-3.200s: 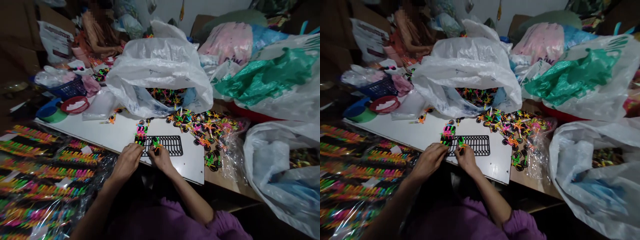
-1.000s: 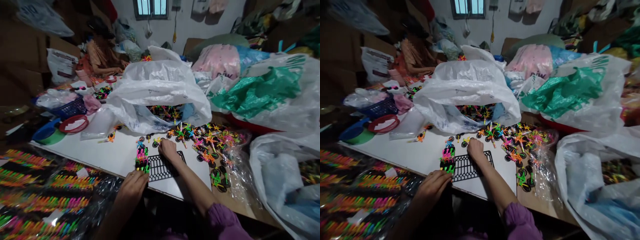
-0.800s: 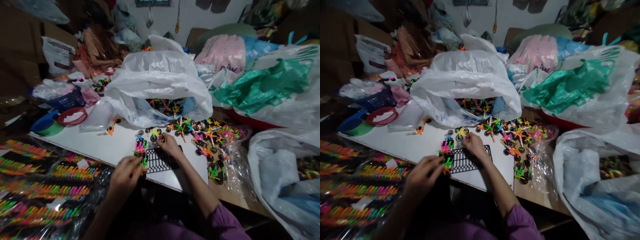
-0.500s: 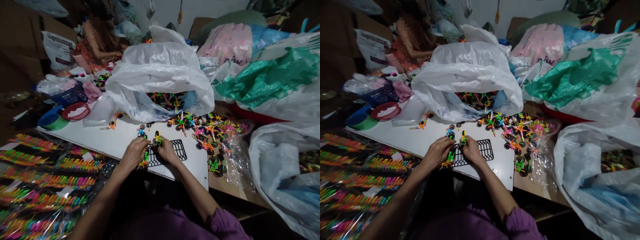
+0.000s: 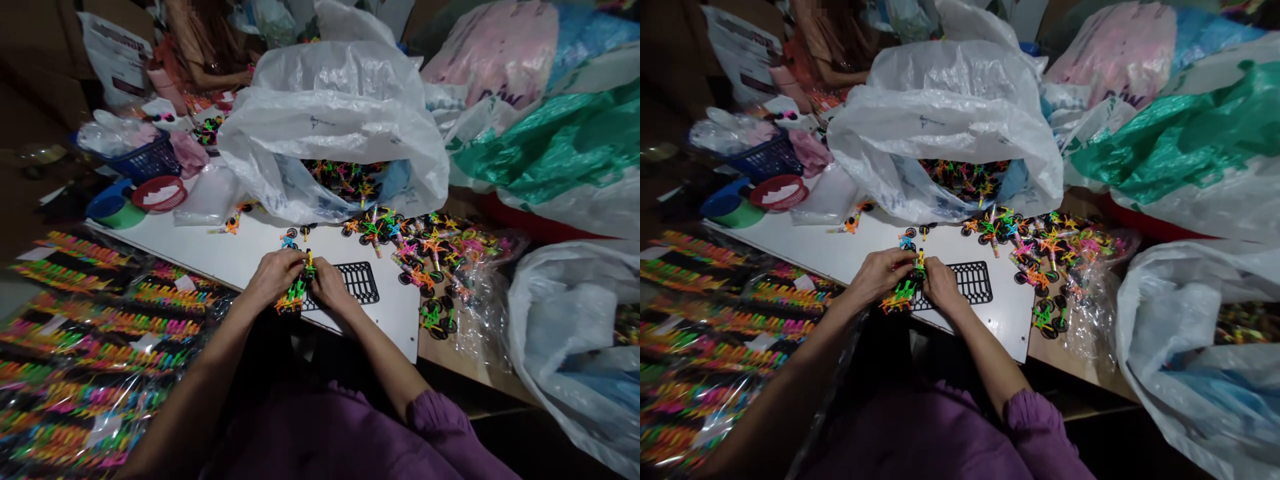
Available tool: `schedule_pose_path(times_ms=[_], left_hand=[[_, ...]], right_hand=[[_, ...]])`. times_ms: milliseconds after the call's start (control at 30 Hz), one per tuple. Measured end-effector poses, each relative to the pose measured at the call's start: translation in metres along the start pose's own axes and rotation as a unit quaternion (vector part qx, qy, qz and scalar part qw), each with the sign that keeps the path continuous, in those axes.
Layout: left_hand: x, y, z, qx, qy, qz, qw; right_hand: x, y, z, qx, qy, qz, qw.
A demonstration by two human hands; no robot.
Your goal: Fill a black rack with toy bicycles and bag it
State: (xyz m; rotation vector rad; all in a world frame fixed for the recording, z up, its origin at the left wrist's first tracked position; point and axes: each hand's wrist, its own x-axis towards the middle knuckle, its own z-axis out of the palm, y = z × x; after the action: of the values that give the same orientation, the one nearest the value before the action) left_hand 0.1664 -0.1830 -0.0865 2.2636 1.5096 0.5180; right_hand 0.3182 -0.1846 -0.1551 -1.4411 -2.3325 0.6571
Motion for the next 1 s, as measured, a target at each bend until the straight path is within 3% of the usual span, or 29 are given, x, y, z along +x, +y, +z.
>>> schedule_pose_path(times_ms=[267, 400, 567, 667, 767, 867, 1000], left_hand=[[-0.004, 0.001, 0.002, 0.011, -0.01, 0.006, 1.0], [-0.009, 0.001, -0.001, 0.017, -0.022, 0.047, 0.998], [-0.011, -0.006, 0.008, 0.059, 0.037, 0.111, 0.991], [-0.011, -0.008, 0.017, 0.076, 0.087, 0.155, 0.981], [-0.015, -0.003, 0.019, 0.079, 0.096, 0.19, 0.974], [-0.017, 0.002, 0.019, 0.076, 0.101, 0.208, 0.97], [-0.02, 0.004, 0.021, 0.075, 0.104, 0.22, 0.967]], right_hand=[[0.004, -0.001, 0.004, -0.01, -0.025, 0.031, 0.999], [0.006, -0.006, 0.006, -0.015, -0.027, 0.031, 0.999], [0.003, -0.003, 0.01, 0.016, -0.009, 0.0, 1.0], [-0.008, 0.014, -0.008, 0.06, 0.011, -0.02, 0.998], [-0.019, 0.044, -0.049, 0.027, 0.066, 0.096, 0.993], [-0.014, 0.075, -0.084, -0.102, 0.098, 0.261, 0.955], [-0.003, 0.091, -0.089, -0.163, 0.056, 0.298, 0.939]])
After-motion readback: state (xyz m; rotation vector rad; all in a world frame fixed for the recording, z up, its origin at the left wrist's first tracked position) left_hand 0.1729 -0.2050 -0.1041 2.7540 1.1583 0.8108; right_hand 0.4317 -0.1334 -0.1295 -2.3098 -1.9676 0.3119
